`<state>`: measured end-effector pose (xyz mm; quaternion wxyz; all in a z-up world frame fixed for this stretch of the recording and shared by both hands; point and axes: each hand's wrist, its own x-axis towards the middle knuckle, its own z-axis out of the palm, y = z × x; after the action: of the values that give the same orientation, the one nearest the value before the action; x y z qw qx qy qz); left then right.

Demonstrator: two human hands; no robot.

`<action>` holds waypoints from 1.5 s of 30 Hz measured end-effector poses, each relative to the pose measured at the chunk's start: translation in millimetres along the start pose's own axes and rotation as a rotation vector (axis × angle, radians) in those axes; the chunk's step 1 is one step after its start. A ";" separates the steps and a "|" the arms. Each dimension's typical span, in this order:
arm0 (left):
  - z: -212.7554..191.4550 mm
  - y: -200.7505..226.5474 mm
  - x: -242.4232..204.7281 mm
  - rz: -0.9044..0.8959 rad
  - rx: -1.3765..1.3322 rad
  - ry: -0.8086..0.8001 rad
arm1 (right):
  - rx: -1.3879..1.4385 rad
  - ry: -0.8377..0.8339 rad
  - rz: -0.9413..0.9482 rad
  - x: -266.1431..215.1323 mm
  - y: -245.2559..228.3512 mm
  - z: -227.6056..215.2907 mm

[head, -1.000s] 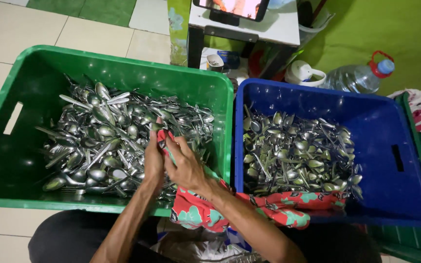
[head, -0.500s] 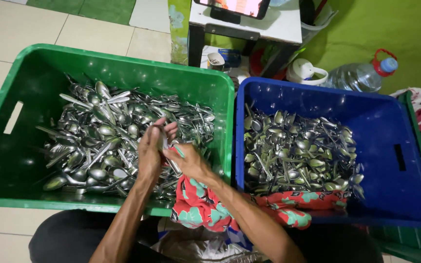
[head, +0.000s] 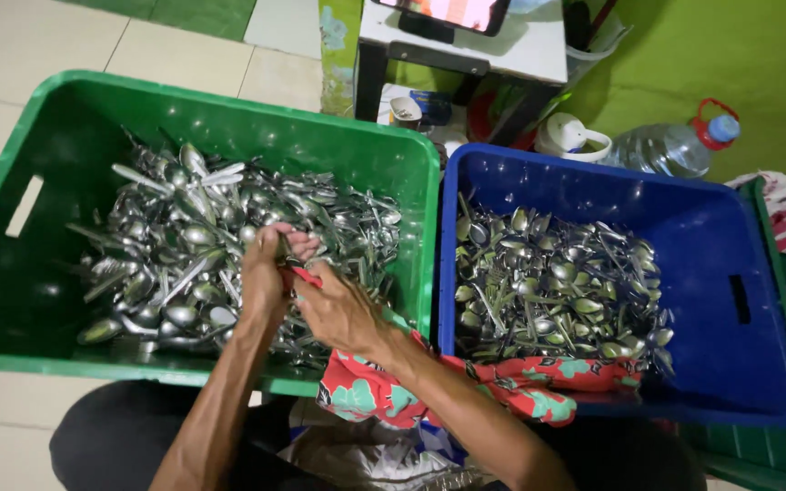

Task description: Wiping and cleaning individual metal spoons using a cloth.

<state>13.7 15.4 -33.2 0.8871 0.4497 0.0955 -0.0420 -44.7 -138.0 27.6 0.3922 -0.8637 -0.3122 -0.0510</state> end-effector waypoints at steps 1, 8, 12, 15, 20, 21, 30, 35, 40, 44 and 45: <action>-6.2 -3.7 11.3 -0.001 -0.005 0.015 | 0.007 -0.014 -0.001 0.2 4.0 -0.3; -2.9 22.3 6.4 0.152 0.047 0.053 | 0.083 0.144 0.052 -10.9 32.4 9.1; 5.3 -1.5 4.2 0.218 0.196 -0.159 | 0.696 0.035 0.408 -11.7 50.7 12.3; -21.1 6.7 4.0 0.272 0.771 0.325 | 0.598 -0.284 0.404 -21.2 44.0 23.2; -77.4 27.9 26.7 0.304 0.340 0.454 | 0.020 -0.583 0.360 -19.6 44.6 34.5; -88.7 21.0 35.5 0.209 0.213 0.457 | -0.102 -0.578 0.326 -20.8 48.8 37.8; 123.6 46.7 -2.1 0.089 0.422 -0.502 | -0.098 -0.598 0.316 -17.3 55.7 42.8; 52.1 -35.4 68.1 0.333 1.393 -0.338 | -0.141 -0.614 0.335 -18.9 70.7 59.3; -78.8 -179.4 166.9 0.547 2.088 -0.599 | -0.170 -0.625 0.391 -14.2 87.8 68.7; -55.7 -187.9 177.1 0.500 2.458 -0.805 | -0.136 -0.597 0.334 -18.9 92.8 70.3; -50.6 -191.0 180.7 0.547 2.539 -0.815 | -0.130 -0.592 0.326 -19.8 95.4 72.3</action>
<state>153.1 -54.9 -250.7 -0.1895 0.9094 -0.3664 -0.0532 -16.6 -144.0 -90.3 0.2317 -0.9029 -0.2664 0.2451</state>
